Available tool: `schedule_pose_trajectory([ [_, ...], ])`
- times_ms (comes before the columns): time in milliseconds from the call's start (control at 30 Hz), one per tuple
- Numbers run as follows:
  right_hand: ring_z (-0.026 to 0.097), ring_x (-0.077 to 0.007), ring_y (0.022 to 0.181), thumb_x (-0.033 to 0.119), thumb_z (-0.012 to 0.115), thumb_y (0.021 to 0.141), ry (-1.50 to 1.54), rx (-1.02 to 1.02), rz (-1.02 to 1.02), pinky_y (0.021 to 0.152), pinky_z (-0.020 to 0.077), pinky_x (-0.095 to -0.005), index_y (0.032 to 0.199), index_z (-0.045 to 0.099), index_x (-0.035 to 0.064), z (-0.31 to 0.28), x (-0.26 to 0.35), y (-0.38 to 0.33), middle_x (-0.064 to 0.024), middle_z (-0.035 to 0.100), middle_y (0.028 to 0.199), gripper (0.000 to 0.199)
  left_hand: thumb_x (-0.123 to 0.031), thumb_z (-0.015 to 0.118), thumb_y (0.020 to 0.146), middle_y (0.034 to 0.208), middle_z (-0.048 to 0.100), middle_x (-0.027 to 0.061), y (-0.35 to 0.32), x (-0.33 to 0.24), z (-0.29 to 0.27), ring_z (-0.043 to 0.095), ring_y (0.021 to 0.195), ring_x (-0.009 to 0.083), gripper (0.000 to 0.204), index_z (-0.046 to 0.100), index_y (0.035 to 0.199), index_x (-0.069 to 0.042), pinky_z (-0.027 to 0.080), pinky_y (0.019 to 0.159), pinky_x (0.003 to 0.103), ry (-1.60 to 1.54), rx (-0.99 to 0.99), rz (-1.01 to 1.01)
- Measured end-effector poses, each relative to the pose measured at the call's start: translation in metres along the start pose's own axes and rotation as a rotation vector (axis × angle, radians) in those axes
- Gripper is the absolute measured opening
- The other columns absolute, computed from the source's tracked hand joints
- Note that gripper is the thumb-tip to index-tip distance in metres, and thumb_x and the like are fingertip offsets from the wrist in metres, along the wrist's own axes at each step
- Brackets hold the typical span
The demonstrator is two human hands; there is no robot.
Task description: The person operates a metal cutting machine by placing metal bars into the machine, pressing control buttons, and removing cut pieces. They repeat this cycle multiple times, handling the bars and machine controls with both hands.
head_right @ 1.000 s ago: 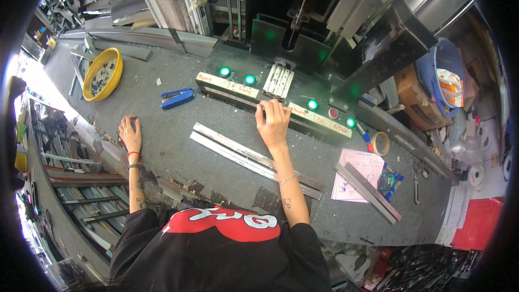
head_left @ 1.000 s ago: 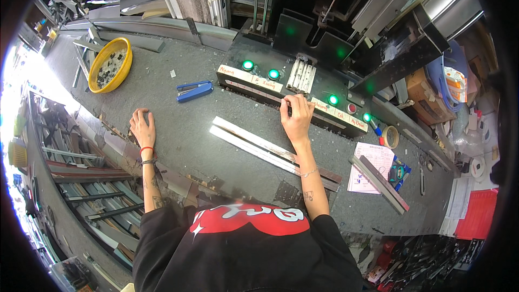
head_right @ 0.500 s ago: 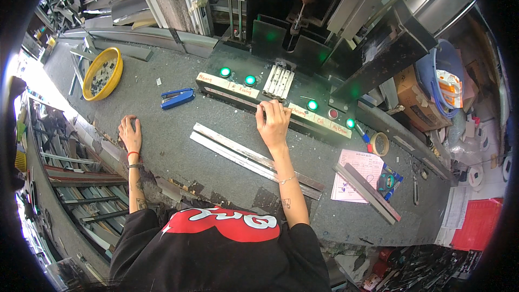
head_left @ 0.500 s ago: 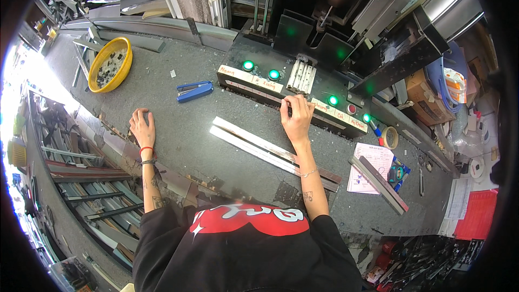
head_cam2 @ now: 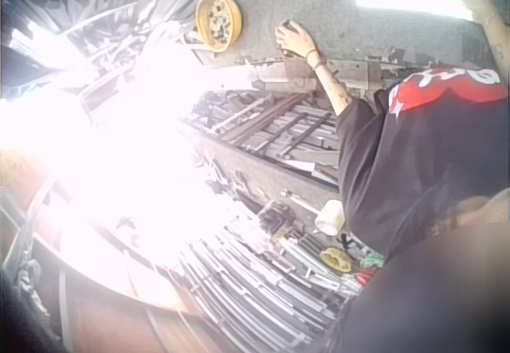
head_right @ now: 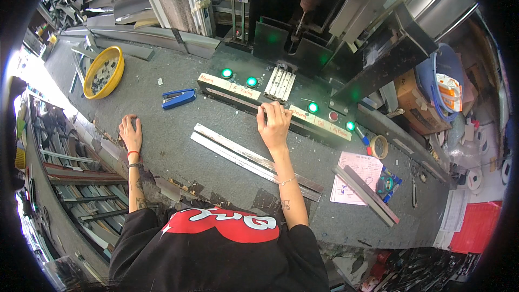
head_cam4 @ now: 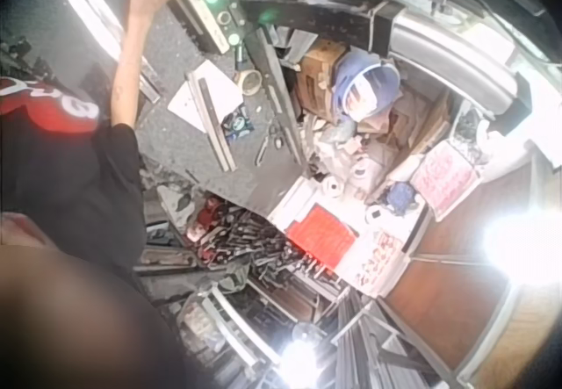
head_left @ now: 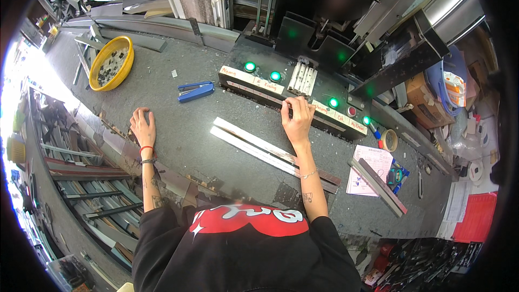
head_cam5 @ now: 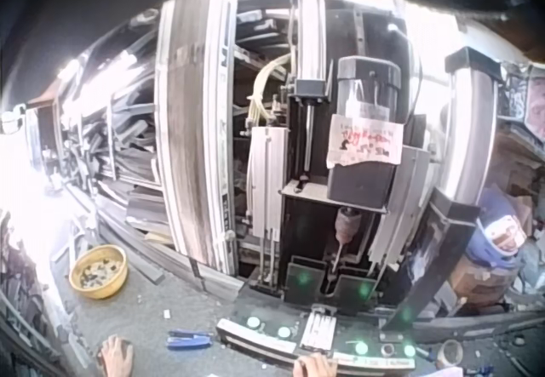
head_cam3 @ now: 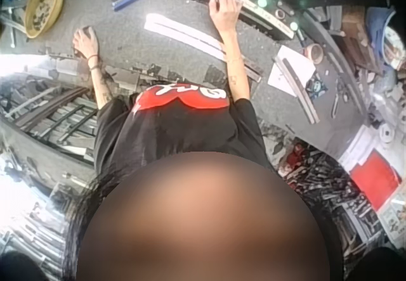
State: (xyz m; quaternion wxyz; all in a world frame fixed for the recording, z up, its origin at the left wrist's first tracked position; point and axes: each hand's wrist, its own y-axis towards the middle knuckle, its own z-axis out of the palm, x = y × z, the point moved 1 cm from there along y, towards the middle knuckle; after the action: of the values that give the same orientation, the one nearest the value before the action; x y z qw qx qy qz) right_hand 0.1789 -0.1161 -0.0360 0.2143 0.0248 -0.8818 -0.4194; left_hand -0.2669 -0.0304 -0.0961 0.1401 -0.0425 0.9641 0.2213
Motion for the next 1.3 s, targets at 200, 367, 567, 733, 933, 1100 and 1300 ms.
schedule_pose_trajectory([
  [200,0.055,-0.0204,0.070,0.008,0.067,0.080,0.071,0.075,0.007,0.071,0.0353,-0.0334,0.085,0.059,0.0065,-0.009,0.003,0.006,-0.0041,0.057,0.077,0.009,-0.026,0.057,0.089,0.122,0.051,0.0052,0.000,-0.003,-0.001,0.045,0.116,0.0282,0.022,0.056,0.108,-0.013,0.037,0.094,0.043,-0.007,0.002,-0.013],
  [367,0.058,-0.0232,0.072,0.008,0.062,0.085,0.177,0.142,0.265,0.064,0.0474,-0.0314,0.092,0.065,0.0029,-0.057,-0.004,0.008,-0.0097,0.064,0.084,0.009,-0.025,0.057,0.089,0.121,0.052,0.0050,0.000,-0.003,-0.002,0.046,0.115,0.0282,0.022,0.056,0.107,-0.013,0.038,0.093,0.043,0.001,-0.029,0.003],
  [567,0.055,-0.0257,0.080,0.011,0.057,0.090,-0.024,0.177,0.458,0.075,0.0444,-0.0372,0.118,0.055,0.0015,-0.102,-0.030,0.003,-0.0114,0.056,0.087,0.030,-0.026,0.056,0.090,0.121,0.052,0.0052,0.000,-0.002,0.001,0.047,0.115,0.0278,0.022,0.056,0.108,-0.013,0.038,0.093,0.043,0.008,-0.015,0.000],
  [733,0.053,-0.0271,0.081,0.015,0.057,0.091,-0.145,0.241,0.352,0.077,0.0434,-0.0395,0.119,0.054,0.0012,-0.098,-0.036,0.002,-0.0116,0.054,0.084,0.031,-0.026,0.055,0.090,0.121,0.051,0.0061,0.000,0.001,0.003,0.045,0.116,0.0279,0.024,0.055,0.110,-0.012,0.036,0.095,0.043,-0.002,0.003,0.002],
  [933,0.057,-0.0296,0.091,0.018,0.055,0.092,-0.167,0.236,0.411,0.084,0.0444,-0.0404,0.118,0.055,0.0013,-0.095,-0.038,0.003,-0.0138,0.058,0.094,0.030,-0.025,0.056,0.090,0.120,0.051,0.0080,0.001,-0.002,0.002,0.045,0.116,0.0283,0.026,0.054,0.112,-0.010,0.035,0.096,0.043,-0.058,-0.049,-0.044],
  [1100,0.059,-0.0340,0.094,0.019,0.053,0.094,-0.166,0.162,0.352,0.083,0.0457,-0.0423,0.115,0.054,0.0011,-0.092,-0.041,0.002,-0.0181,0.060,0.100,0.028,-0.016,0.059,0.087,0.118,0.053,0.0113,0.009,-0.075,-0.014,0.046,0.114,0.0288,0.027,0.056,0.112,-0.007,0.034,0.098,0.043,-0.242,-0.213,0.125],
  [1300,0.061,-0.0354,0.084,0.020,0.053,0.094,-0.203,0.171,0.416,0.074,0.0475,-0.0436,0.104,0.052,-0.0004,-0.087,-0.042,0.007,-0.0193,0.062,0.088,0.023,-0.019,0.066,0.083,0.125,0.052,0.0123,0.016,-0.223,-0.033,0.047,0.118,0.0314,0.038,0.054,0.117,-0.007,0.036,0.099,0.042,-0.411,0.092,0.686],
])
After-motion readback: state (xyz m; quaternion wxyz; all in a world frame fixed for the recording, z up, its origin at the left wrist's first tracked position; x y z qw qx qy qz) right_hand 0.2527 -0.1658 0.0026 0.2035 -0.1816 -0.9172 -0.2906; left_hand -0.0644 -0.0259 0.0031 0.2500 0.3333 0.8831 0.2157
